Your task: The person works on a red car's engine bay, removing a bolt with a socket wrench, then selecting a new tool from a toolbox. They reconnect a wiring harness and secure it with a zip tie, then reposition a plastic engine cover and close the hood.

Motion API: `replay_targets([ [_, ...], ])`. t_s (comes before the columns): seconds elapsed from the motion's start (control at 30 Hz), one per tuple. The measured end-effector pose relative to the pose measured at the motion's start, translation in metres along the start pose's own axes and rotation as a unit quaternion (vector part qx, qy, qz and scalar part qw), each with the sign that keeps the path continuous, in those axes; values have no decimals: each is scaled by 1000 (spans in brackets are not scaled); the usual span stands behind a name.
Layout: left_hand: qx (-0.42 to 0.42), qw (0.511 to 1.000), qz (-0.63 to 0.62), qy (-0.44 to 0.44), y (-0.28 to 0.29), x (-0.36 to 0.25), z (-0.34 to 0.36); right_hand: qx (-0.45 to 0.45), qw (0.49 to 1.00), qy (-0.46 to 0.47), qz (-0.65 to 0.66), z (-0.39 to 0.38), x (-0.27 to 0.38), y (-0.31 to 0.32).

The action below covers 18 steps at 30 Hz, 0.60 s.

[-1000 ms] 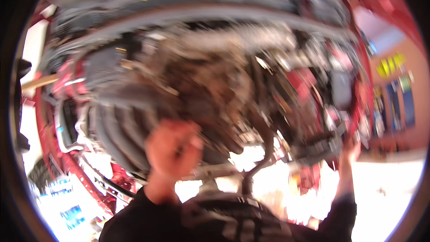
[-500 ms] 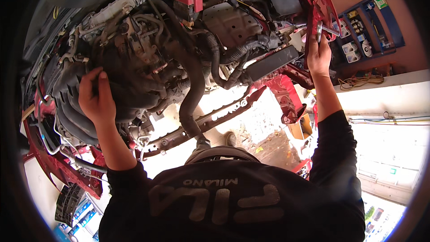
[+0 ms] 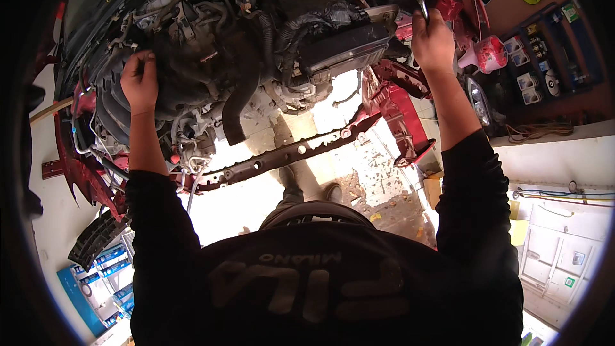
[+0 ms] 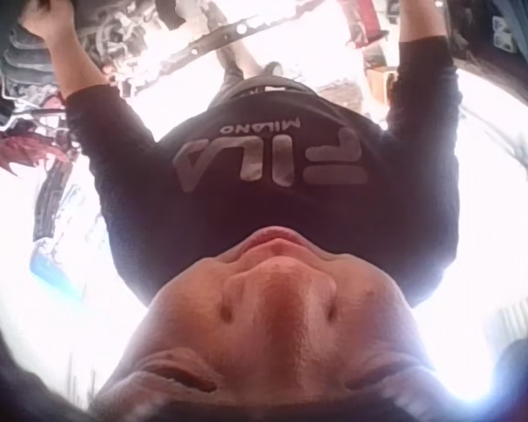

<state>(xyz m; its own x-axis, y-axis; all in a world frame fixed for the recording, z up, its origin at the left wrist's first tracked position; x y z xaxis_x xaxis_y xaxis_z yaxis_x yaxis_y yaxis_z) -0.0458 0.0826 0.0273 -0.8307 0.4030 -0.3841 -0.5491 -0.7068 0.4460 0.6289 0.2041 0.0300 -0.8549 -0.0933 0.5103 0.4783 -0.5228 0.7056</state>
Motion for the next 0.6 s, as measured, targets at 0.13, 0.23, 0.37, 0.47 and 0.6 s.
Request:
replay_targets([
  [0.13, -5, 1000, 0, 2, 0, 20, -3, 18, 1000, -24, -6, 2, -4, -5],
  [0.23, -2, 999, -4, -34, -2, 30, -2, 18, 999, -35, -30, 2, -4, -7],
  [0.37, 14, 993, -67, 97, -3, 42, 7, 25, 998, -51, -26, 3, -7, -9],
  [0.47, -72, 977, -177, 94, 20, -20, 4, -9, 1000, -14, 16, 4, -4, -4],
  [0.6, -103, 973, -189, 80, 17, -169, -97, -9, 999, 12, 48, 1, -7, -5],
])
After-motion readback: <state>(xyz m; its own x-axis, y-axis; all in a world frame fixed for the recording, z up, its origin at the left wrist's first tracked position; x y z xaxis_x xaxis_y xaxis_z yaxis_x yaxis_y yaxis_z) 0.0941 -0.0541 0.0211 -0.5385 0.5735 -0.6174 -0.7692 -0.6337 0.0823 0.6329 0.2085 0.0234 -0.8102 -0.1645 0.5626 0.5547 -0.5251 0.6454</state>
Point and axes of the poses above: each hand's wrist, its own z-axis towards the middle knuckle, its own y-axis out of the back of the hand, x = y × z, the point moved 10 cm from there along z, towards the middle knuckle, and after that the axes turned 7 degrees about -y, right-handed, at the moved point
